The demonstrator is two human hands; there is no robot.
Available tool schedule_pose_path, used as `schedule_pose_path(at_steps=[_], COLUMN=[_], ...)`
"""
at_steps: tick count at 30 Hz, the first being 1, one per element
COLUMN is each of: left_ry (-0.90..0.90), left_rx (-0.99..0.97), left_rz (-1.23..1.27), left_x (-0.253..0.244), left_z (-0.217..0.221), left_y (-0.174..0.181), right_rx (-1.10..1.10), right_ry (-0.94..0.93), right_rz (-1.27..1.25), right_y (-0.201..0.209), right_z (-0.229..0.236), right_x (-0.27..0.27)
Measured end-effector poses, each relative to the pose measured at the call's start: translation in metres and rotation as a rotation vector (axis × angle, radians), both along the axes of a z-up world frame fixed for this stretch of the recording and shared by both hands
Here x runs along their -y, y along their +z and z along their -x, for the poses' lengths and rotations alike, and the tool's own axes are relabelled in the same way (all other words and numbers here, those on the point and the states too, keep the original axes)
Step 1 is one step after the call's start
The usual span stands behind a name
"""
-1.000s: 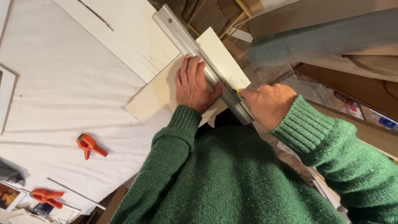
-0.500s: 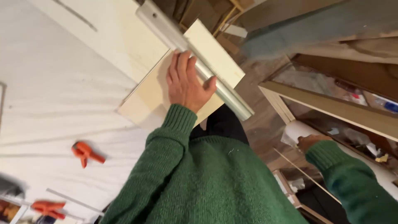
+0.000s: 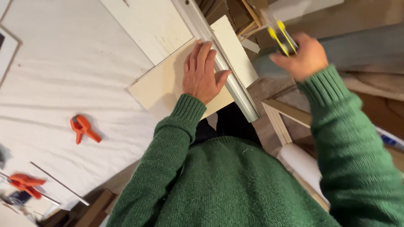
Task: Cutting a piece of mat board to size using a utility knife and a straight edge guide.
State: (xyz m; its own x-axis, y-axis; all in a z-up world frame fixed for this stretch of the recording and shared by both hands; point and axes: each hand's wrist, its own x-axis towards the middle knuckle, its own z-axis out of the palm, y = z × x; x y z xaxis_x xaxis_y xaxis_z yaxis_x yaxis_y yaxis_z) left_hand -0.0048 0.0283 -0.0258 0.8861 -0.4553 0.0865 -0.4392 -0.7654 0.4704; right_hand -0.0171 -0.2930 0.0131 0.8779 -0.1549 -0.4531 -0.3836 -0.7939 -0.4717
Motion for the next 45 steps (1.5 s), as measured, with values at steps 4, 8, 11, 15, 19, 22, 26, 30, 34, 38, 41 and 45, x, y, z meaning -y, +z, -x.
schedule_pose_path(at_steps=[4,8,11,15,19,22,26,30,34,38,41,45], left_ry=[0.104,0.288,0.472,0.88,1.099,1.066,1.0,0.974,0.978,1.022,0.958,0.887], left_rx=[0.033,-0.307,-0.825,-1.377,-1.41,-1.468,-1.438,-1.353,-1.324,-1.312,-1.304,-1.003], left_rz=[0.095,0.289,0.365,1.229,1.781,1.812,1.863,1.874,1.84,1.761,1.751,1.459], left_x=[-0.008,-0.023,-0.032,-0.034,-0.039,-0.042,-0.048,-0.061,-0.083,-0.102,-0.121,-0.176], left_z=[0.026,0.089,0.126,0.187,0.186,0.179,0.183,0.198,0.207,0.231,0.244,0.262], left_y=[0.035,0.067,0.077,0.025,0.028,0.028,0.035,0.025,0.031,0.015,0.01,0.006], right_rx=[0.078,0.215,0.248,0.011,0.036,-0.218,0.011,-0.241,-0.166,-0.11,-0.097,-0.086], right_ry=[0.197,0.535,0.76,0.759,0.832,0.784,0.787,0.542,0.275,-0.04,-0.213,-0.333], right_rz=[-0.114,-0.21,-0.036,0.049,0.042,0.339,0.075,0.174,0.088,-0.052,-0.15,-0.287], right_y=[0.017,-0.022,-0.049,-0.052,-0.045,-0.037,-0.01,0.012,0.031,0.037,0.038,0.034], right_z=[-0.089,-0.139,-0.156,-0.165,-0.163,-0.165,-0.139,-0.094,-0.011,0.069,0.117,0.162], right_x=[-0.07,-0.104,-0.115,-0.121,-0.124,-0.129,-0.104,-0.074,-0.073,-0.106,-0.147,-0.214])
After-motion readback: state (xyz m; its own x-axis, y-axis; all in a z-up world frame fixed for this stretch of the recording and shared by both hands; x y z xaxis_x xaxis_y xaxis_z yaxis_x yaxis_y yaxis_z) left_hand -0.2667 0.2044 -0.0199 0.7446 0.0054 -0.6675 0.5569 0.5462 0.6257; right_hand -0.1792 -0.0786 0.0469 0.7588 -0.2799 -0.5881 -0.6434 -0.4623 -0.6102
